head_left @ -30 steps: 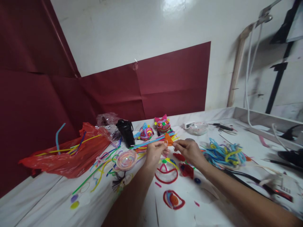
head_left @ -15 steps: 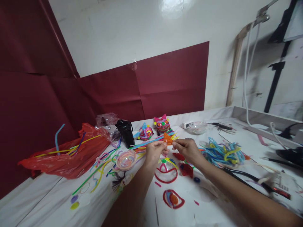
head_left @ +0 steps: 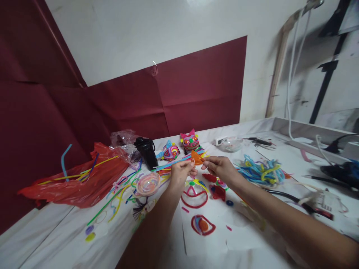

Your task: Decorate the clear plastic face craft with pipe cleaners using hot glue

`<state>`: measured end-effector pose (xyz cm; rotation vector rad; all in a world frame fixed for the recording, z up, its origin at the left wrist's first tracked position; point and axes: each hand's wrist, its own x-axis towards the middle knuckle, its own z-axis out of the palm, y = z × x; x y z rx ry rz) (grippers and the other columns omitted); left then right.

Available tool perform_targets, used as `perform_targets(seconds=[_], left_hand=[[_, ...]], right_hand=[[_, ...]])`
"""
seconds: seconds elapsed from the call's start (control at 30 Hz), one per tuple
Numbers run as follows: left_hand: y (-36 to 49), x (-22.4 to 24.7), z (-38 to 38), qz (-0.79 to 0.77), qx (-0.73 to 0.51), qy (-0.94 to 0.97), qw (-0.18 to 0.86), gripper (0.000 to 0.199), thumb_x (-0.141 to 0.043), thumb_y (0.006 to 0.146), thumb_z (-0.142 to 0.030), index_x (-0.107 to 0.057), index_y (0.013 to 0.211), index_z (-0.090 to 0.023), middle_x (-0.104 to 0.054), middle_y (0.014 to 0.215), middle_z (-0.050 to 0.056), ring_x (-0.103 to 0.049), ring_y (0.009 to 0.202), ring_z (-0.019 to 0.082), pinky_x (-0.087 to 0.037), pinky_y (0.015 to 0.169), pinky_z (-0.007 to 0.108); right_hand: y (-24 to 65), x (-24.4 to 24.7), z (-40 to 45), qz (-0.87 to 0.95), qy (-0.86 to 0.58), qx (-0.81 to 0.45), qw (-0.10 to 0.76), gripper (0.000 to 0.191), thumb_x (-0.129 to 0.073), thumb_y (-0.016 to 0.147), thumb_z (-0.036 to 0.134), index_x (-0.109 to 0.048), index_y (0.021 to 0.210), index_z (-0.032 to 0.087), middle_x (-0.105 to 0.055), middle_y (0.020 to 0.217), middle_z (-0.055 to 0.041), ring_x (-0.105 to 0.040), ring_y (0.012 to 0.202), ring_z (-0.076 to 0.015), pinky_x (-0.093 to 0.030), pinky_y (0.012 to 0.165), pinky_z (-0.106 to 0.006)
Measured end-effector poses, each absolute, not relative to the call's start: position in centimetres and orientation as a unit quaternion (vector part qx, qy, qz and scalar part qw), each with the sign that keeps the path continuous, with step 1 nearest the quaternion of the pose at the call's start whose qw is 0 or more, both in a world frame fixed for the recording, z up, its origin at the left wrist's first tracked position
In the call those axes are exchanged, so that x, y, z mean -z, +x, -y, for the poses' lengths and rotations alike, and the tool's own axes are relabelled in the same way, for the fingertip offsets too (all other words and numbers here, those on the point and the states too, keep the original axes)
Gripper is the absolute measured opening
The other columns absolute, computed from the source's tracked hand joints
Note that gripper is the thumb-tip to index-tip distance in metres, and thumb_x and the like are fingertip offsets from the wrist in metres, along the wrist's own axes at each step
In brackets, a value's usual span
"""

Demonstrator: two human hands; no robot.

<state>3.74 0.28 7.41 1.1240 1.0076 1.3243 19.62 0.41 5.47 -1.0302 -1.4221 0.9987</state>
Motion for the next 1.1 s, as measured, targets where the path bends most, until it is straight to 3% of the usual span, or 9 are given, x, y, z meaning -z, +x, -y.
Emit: perform_targets(seconds=[0.77, 1.1], left_hand=[[3.6, -7.2, -0.2, -0.412, -0.550, 0.482, 0.544, 0.019, -0.079, 0.063, -0.022, -0.070, 0.072, -0.008, -0.065, 0.054, 0.003, -0.060, 0.049, 0.010, -0.050, 0.054, 0.023], [3.7, -7.4, -0.1, -0.410, -0.556, 0.483, 0.537, 0.025, -0.081, 0.059, -0.027, -0.072, 0.073, -0.009, -0.066, 0.055, 0.003, -0.061, 0.050, 0.012, -0.053, 0.057, 0.026]], right_hand=[[19.6, -6.9, 0.7, 0.563, -0.458, -0.440, 0.530, 0.040, -0.062, 0.071, 0.054, -0.062, 0.063, 0.015, -0.037, 0.039, 0.0069, -0.026, 0.037, -0.0054, -0.017, 0.041, -0.023], [19.5, -6.8, 1.0, 0.594, -0.454, -0.426, 0.509, 0.033, -0.059, 0.073, 0.047, -0.064, 0.069, 0.015, -0.052, 0.049, 0.0011, -0.042, 0.043, -0.0095, -0.030, 0.043, -0.025]])
